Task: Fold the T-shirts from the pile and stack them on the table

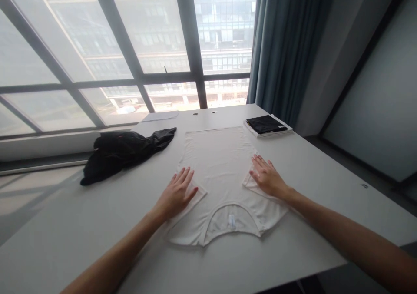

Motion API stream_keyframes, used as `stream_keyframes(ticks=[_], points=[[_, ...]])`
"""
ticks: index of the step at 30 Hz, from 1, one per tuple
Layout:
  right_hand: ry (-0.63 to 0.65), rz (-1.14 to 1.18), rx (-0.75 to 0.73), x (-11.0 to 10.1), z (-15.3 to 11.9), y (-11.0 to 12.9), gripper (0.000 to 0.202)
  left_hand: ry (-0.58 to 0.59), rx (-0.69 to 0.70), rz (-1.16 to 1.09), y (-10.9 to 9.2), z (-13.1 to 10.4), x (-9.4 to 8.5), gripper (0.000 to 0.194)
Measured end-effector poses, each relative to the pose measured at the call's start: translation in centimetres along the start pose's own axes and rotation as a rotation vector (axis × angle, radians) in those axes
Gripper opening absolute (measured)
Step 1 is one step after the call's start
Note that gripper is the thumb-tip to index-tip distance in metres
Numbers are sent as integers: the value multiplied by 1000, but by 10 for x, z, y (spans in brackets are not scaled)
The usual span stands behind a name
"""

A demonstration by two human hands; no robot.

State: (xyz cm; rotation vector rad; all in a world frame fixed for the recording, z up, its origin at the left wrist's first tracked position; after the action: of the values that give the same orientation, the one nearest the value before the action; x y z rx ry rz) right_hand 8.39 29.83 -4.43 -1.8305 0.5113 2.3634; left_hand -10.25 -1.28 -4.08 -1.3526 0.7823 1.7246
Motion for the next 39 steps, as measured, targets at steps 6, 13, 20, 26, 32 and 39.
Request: stream_keyframes(ticks=[6, 13, 20, 26, 32, 39], points=[[58, 3, 66, 4, 3, -14, 62, 118, -78, -11, 9, -2, 10, 77], [55, -5, -32, 11, 1, -8, 62, 149, -134, 16, 12, -2, 6, 84], [13, -17, -33, 11, 0, -12, 62, 211, -250, 7, 21, -2, -2, 74], [18, -3, -11, 15, -1, -18, 62, 66, -290, 42, 24, 2, -13, 65], [67, -12, -33, 18, -2, -19, 60, 219, -293, -8, 26, 1, 2, 72], [50, -30, -69, 20, -4, -17, 59, 182, -278, -1, 31, 0, 5, 74]])
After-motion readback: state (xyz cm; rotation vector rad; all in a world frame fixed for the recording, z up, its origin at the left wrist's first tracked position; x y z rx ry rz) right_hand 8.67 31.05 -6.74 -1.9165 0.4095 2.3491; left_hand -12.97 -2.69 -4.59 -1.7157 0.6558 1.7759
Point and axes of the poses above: each hand's wrist, its own z-axis towards the middle knuckle, its own x-axis out of the palm, y = z × x, the point moved 4 cm from there along z, towards the middle knuckle, and after that the axes turned 1 degree about z, right-handed, at the moved point
